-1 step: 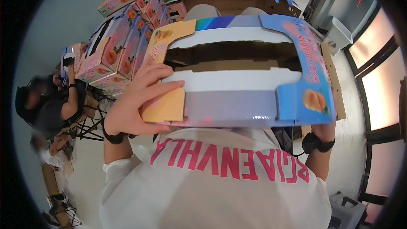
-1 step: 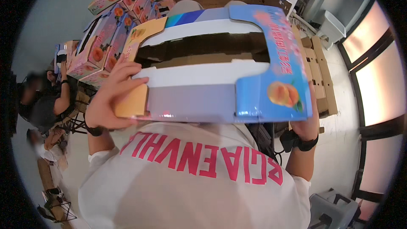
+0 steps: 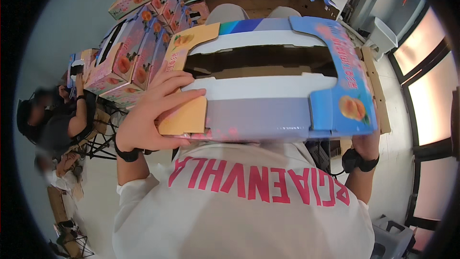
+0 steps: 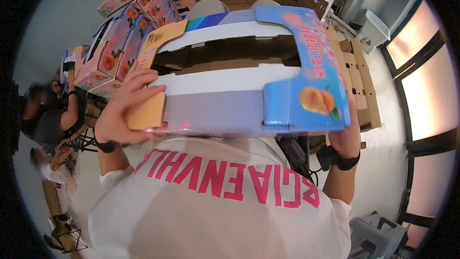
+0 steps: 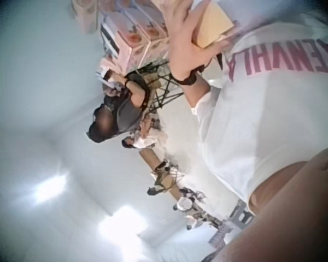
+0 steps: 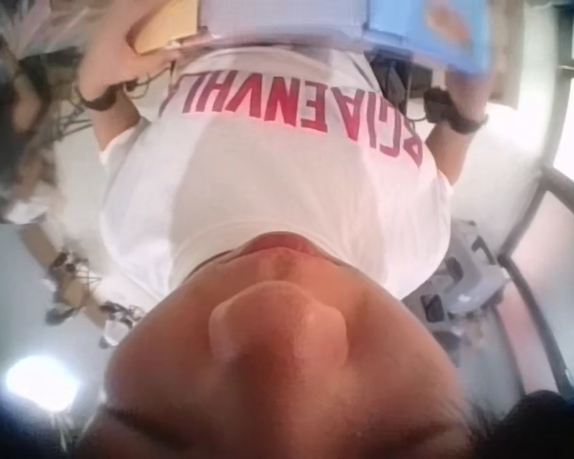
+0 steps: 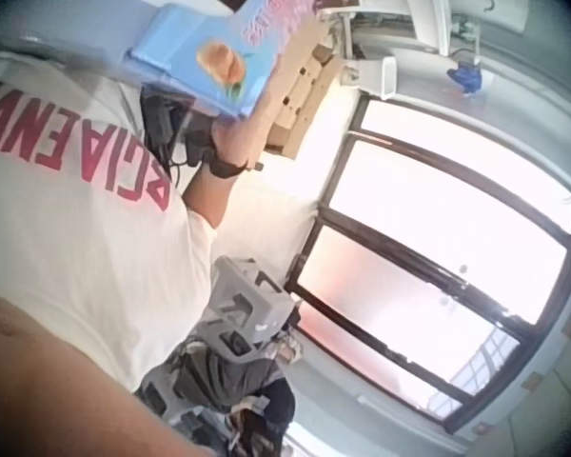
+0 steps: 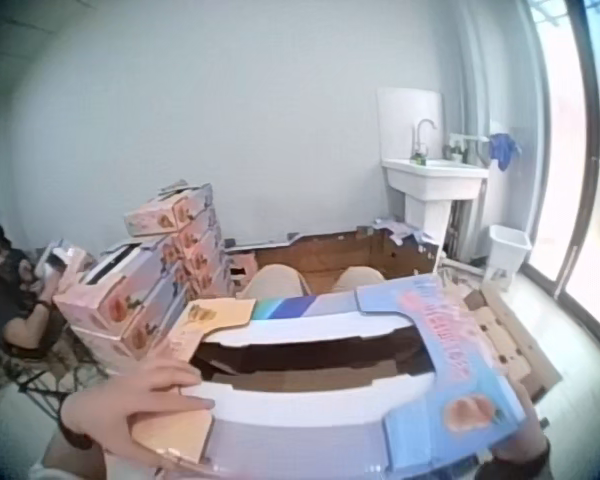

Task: Assembling or unfolding decorative cardboard produce boxes.

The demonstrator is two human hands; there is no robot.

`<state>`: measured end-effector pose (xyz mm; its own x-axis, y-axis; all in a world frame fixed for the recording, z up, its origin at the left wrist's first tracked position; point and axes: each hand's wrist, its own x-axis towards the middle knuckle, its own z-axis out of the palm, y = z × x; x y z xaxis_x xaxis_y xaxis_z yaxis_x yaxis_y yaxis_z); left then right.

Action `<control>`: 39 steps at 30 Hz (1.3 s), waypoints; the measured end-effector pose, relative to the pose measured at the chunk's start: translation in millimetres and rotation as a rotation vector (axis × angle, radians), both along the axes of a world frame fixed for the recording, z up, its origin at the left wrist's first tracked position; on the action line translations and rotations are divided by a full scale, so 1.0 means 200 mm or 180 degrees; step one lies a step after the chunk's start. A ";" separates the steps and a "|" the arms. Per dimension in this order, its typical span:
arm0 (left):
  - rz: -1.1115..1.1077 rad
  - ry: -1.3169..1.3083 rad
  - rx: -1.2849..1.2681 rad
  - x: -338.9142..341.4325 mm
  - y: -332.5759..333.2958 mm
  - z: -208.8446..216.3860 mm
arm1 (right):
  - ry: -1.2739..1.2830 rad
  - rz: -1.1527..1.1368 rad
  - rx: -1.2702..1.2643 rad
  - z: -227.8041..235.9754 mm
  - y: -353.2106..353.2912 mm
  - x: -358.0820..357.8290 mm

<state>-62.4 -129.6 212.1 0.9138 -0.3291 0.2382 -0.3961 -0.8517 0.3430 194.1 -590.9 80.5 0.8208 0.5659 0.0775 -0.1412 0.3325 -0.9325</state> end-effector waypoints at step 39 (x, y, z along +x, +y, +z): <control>0.1109 -0.0692 0.0012 0.01 -0.13 -0.10 | -0.4099 0.0381 -0.1747 0.54 0.46 0.01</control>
<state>-60.6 -154.9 192.7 0.8992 -0.0099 0.4374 -0.1465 -0.9488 0.2797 196.0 -499.7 187.8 0.2895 0.8295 0.4777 0.8991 -0.0644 -0.4331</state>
